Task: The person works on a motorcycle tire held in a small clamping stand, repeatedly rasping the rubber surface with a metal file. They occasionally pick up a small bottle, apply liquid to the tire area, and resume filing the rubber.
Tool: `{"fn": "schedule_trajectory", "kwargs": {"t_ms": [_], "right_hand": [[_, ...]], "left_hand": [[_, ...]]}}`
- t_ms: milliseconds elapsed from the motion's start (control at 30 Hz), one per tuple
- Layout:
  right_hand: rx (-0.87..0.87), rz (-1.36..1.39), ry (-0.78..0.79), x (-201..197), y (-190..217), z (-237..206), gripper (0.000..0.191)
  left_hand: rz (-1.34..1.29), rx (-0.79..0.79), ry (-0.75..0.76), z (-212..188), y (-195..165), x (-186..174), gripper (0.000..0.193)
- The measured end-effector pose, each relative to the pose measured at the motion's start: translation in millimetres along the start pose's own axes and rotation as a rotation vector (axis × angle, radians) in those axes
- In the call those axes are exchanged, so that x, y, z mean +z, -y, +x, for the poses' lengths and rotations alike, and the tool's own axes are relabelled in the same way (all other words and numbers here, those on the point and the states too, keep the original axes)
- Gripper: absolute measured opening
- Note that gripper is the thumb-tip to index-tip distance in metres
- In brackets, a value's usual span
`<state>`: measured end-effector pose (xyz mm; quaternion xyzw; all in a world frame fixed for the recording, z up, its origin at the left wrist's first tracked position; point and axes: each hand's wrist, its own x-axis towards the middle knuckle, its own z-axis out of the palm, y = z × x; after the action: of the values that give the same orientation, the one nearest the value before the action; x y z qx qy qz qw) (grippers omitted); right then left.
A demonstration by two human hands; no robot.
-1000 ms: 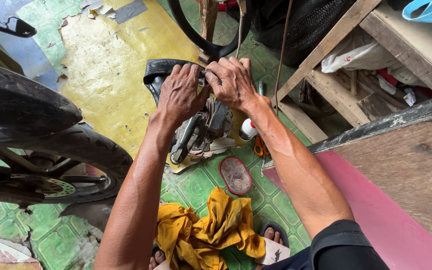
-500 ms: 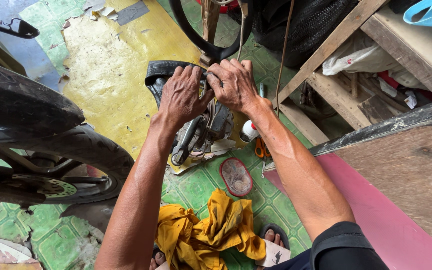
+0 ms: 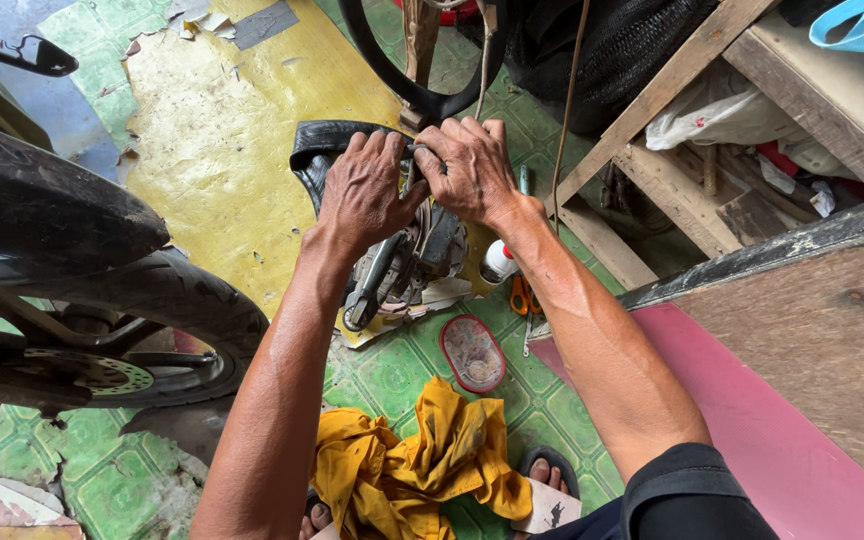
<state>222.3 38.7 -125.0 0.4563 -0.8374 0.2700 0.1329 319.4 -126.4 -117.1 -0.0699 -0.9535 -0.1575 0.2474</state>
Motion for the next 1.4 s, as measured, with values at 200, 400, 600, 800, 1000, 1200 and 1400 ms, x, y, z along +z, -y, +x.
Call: {"fn": "schedule_trajectory", "kwargs": {"t_ms": [200, 400, 600, 800, 1000, 1200, 1400], "right_hand": [[0.01, -0.008, 0.005, -0.5, 1.0, -0.5, 0.024], [0.001, -0.004, -0.006, -0.6, 1.9, -0.2, 0.023], [0.0, -0.005, -0.009, 0.1, 1.9, -0.1, 0.022], [-0.003, -0.006, 0.004, -0.2, -0.2, 0.2, 0.023], [0.005, -0.015, -0.002, -0.4, 0.0, -0.3, 0.024], [-0.003, -0.009, -0.008, -0.6, 1.1, 0.1, 0.023], [-0.002, -0.006, -0.01, -0.6, 1.8, -0.1, 0.023]], "left_hand": [[-0.001, -0.005, 0.001, -0.5, -0.2, 0.8, 0.047], [0.004, -0.007, 0.006, 0.0, 0.3, -0.5, 0.05], [0.001, -0.013, 0.007, 0.0, -0.6, -1.0, 0.049], [0.0, 0.002, -0.004, 0.2, -0.2, -0.4, 0.049], [-0.009, -0.006, 0.007, 0.7, -0.3, 0.6, 0.048], [0.0, 0.004, -0.002, 0.6, 0.9, 0.1, 0.047], [0.006, -0.006, 0.007, 0.9, 0.4, -0.1, 0.045]]}}
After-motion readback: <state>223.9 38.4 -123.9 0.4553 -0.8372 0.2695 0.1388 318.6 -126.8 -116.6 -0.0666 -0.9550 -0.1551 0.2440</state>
